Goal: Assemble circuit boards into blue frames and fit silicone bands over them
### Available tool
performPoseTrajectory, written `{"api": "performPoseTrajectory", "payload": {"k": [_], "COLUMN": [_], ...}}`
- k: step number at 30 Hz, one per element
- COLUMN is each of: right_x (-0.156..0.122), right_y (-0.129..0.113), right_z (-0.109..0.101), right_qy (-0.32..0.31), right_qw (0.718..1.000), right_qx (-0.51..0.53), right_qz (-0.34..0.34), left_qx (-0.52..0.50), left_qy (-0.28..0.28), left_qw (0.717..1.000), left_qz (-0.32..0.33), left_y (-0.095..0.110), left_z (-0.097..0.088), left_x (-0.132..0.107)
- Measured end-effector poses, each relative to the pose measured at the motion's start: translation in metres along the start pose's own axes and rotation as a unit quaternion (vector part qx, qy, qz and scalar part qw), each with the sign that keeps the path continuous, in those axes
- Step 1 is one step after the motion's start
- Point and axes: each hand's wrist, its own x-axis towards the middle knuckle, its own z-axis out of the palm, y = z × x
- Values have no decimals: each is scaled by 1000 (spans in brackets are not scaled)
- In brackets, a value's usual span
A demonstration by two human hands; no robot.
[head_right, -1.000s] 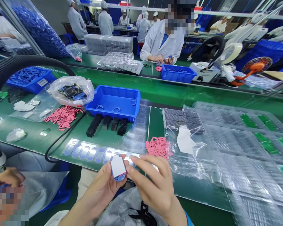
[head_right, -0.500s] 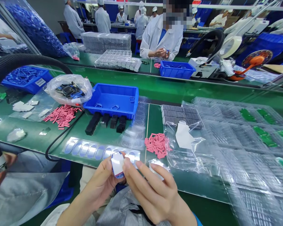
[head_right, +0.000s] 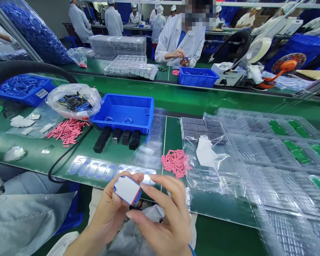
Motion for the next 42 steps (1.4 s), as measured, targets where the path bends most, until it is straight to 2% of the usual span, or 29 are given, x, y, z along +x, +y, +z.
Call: {"api": "performPoseTrajectory", "payload": {"k": [4, 11, 13, 15, 16, 17, 18, 19, 20, 21, 22, 23, 24, 25, 27, 29, 30, 32, 33, 34, 35, 36, 37, 38, 39, 40, 42], "right_x": [-2, 0, 0, -1, -2, -3, -3, -4, -5, -5, -6, -7, -8, -8, -9, -9, -9, -8, -7, -7, -6, -6, -6, -5, -5, -4, -3], "right_y": [-1, 1, 3, 4, 5, 6, 7, 8, 10, 11, 12, 12, 13, 13, 13, 12, 12, 11, 11, 10, 9, 8, 7, 6, 5, 5, 4], "right_z": [8, 10, 9, 6, 5, 3, 1, -1, -2, -3, -3, -3, -3, -3, -3, -3, -4, -7, -8, -9, -10, -11, -11, -10, -9, -7, -3], "right_qy": [-12, -24, -34, -46, -56, -69, -84, -98, -112, -124, -133, -138, -141, -143, -148, -157, -159, -159, -156, -151, -144, -138, -136, -137, -142, -148, -157], "right_qw": [996, 994, 996, 998, 998, 997, 995, 992, 990, 987, 985, 984, 983, 982, 981, 980, 980, 977, 977, 979, 981, 983, 984, 984, 982, 980, 977], "right_qx": [77, 87, 63, 19, -8, -33, -53, -69, -81, -89, -96, -103, -109, -113, -112, -108, -111, -126, -130, -129, -125, -117, -113, -114, -119, -127, -133], "right_qz": [46, 53, 48, 29, 15, 1, -13, -26, -36, -43, -47, -50, -52, -53, -51, -50, -52, -61, -61, -55, -43, -33, -26, -27, -37, -49, -64], "left_qx": [11, 17, 57, 161, 238, 329, 425, 517, 595, 649, 686, 710, 722, 728, 733, 732, 728, 714, 704, 688, 659, 612, 542, 455, 359, 266, 116], "left_qy": [-6, -26, -30, -36, -54, -79, -115, -166, -195, -219, -233, -240, -251, -261, -279, -288, -289, -279, -268, -252, -228, -193, -152, -111, -76, -53, -41], "left_qw": [1000, 997, 993, 974, 946, 899, 823, 714, 602, 503, 429, 389, 370, 365, 371, 393, 411, 465, 505, 560, 632, 716, 801, 875, 929, 962, 986], "left_qz": [21, 69, 98, 156, 212, 278, 359, 443, 496, 528, 539, 535, 529, 518, 497, 476, 467, 443, 421, 386, 338, 275, 202, 124, 48, -19, -110], "left_y": [-3, -15, -14, -6, 1, 8, 16, 24, 31, 38, 43, 47, 50, 52, 53, 52, 51, 47, 45, 42, 40, 37, 34, 30, 26, 22, 15], "left_z": [0, -5, -10, -18, -23, -27, -31, -34, -35, -35, -34, -32, -30, -29, -27, -29, -31, -34, -34, -34, -33, -31, -29, -26, -24, -21, -18], "left_x": [-2, -4, -4, -2, 0, 2, 4, 6, 8, 10, 11, 12, 13, 13, 12, 11, 9, 6, 4, 2, 0, -1, -2, -2, -3, -3, -4]}}
